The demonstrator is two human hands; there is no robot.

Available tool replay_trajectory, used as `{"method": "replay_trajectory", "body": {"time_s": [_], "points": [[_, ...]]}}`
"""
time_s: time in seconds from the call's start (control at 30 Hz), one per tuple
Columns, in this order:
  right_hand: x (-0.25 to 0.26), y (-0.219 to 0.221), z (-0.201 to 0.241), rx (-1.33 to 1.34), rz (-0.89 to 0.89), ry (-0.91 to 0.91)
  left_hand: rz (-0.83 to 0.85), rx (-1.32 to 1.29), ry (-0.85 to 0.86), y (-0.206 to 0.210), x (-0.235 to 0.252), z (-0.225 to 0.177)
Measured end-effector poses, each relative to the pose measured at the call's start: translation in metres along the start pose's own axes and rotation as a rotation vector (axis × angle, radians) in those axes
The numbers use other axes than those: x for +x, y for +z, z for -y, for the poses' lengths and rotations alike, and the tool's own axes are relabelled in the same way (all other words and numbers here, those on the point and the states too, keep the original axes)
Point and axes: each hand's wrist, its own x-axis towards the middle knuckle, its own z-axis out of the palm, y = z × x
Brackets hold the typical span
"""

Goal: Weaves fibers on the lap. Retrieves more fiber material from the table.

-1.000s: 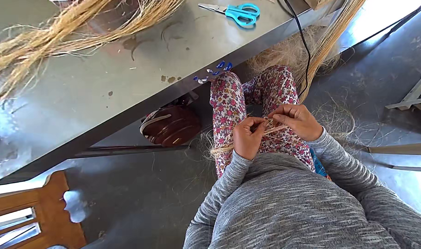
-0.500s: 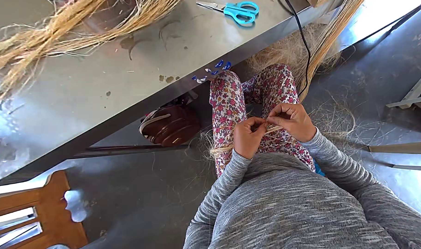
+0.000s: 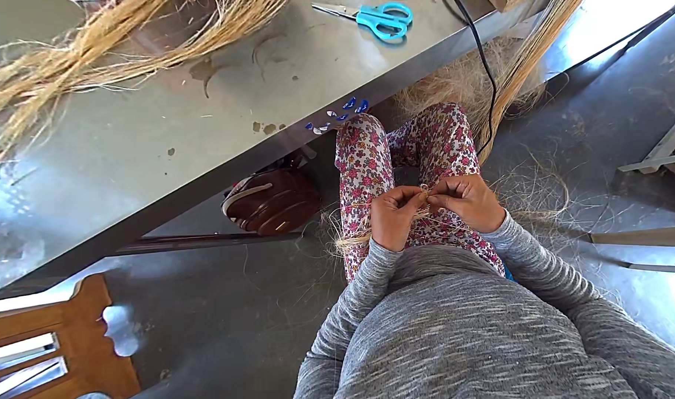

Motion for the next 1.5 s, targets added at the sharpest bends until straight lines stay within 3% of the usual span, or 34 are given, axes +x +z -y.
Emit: {"method": "replay_trajectory", "body": {"time_s": [0.33,0.57,0.97,1.27,1.37,1.5], "points": [[0.000,0.002,-0.002,-0.006,0.017,0.061,0.014,0.016,0.015,0.001,0.001,0.002],[0.000,-0.001,-0.005,-0.021,0.021,0.032,0.006,0.228,0.176,0.000,0.001,0.006],[0.006,-0.007,0.000,-0.026,0.007,0.089,0.003,0.289,0.128,-0.001,0.005,0.009],[0.021,0.002,0.001,-0.075,-0.059,-0.090,0.010,0.283,0.129,-0.006,0.006,0.007],[0.026,-0.003,0.002,0.036,0.048,-0.006,0.019,0.263,0.118,-0.011,0.006,0.003],[0.032,0.001,-0.005,0.417,0.094,0.196,0.048,0.209,0.128,-0.014,0.007,0.004]]}}
